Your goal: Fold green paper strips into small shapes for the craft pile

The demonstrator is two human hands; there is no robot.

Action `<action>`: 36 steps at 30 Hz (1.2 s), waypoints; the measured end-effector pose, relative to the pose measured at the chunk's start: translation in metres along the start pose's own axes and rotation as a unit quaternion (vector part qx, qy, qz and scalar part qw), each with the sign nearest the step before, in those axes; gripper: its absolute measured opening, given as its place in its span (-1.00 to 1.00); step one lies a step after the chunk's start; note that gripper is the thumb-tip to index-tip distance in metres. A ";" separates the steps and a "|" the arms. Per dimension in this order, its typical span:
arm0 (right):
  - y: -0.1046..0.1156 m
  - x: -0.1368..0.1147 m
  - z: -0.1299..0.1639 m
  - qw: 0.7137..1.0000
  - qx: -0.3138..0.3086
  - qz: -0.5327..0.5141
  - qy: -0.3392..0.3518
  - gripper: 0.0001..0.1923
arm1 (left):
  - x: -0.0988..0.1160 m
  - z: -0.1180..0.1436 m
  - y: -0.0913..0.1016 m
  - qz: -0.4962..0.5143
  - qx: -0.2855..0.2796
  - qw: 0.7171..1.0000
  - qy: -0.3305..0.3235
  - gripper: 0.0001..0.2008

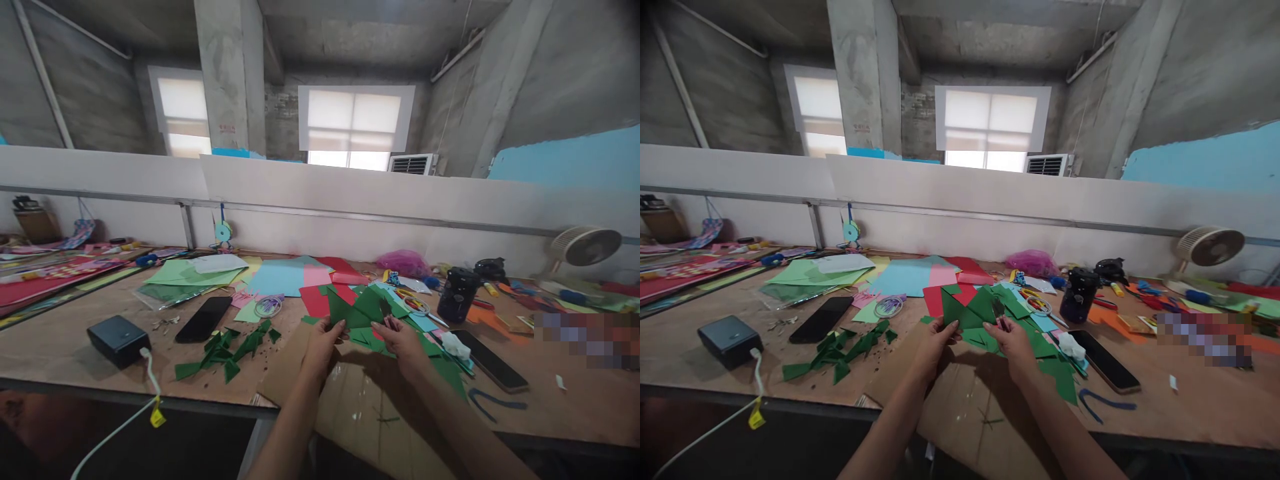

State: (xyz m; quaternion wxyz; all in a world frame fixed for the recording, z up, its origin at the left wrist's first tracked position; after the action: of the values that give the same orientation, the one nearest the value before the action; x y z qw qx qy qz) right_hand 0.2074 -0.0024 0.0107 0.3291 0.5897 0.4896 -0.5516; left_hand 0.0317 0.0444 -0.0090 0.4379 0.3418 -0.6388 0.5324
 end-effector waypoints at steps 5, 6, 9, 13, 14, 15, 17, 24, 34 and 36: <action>-0.005 -0.001 0.002 1.000 0.001 0.030 0.008 -0.55 | 0.000 0.002 -0.002 -0.009 -0.029 1.000 0.005 -0.61; -0.005 -0.002 0.003 0.999 -0.005 0.039 0.014 -0.56 | -0.001 0.001 -0.001 -0.010 -0.029 1.000 0.004 -0.62; -0.003 -0.002 0.005 0.997 -0.012 0.063 0.034 -0.57 | -0.002 -0.001 0.001 0.003 -0.016 1.000 -0.002 -0.65; 0.008 -0.002 0.007 0.998 -0.028 0.056 0.021 -0.59 | -0.003 -0.004 0.005 0.029 0.022 0.999 -0.002 -0.63; 0.012 -0.002 0.007 0.998 -0.037 0.056 0.010 -0.57 | -0.004 -0.004 0.006 0.033 0.030 0.999 -0.002 -0.63; 0.016 -0.002 0.007 0.997 -0.042 0.060 0.003 -0.55 | -0.004 -0.005 0.007 0.036 0.036 0.999 -0.001 -0.62; 0.028 -0.004 0.006 0.996 -0.042 0.077 0.003 -0.53 | -0.005 -0.006 0.008 0.043 0.043 0.998 -0.001 -0.62; 0.052 -0.003 0.003 0.983 -0.131 0.133 -0.002 -0.51 | -0.004 -0.006 0.008 0.048 0.048 0.998 0.000 -0.61; 0.045 -0.002 0.009 0.954 -0.174 0.245 0.016 -0.47 | -0.005 -0.007 0.010 0.055 0.055 0.997 0.007 -0.61; 0.043 -0.002 0.009 0.956 -0.176 0.234 0.009 -0.49 | -0.004 -0.007 0.009 0.051 0.051 0.997 0.005 -0.59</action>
State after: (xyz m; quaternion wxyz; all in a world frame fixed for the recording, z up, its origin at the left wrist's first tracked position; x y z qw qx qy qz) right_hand 0.2450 -0.0239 0.0043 0.5432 0.6255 0.4303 -0.3584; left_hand 0.0267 0.0525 -0.0160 0.3952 0.3277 -0.6250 0.5881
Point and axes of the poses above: each hand's wrist, its own z-axis away from the middle knuckle, its own y-axis out of the back of the hand, x = y × z, the point moved 3 cm from there along -z, towards the middle knuckle, and after that the axes turned 5 degrees about y, right-handed, at the moved point
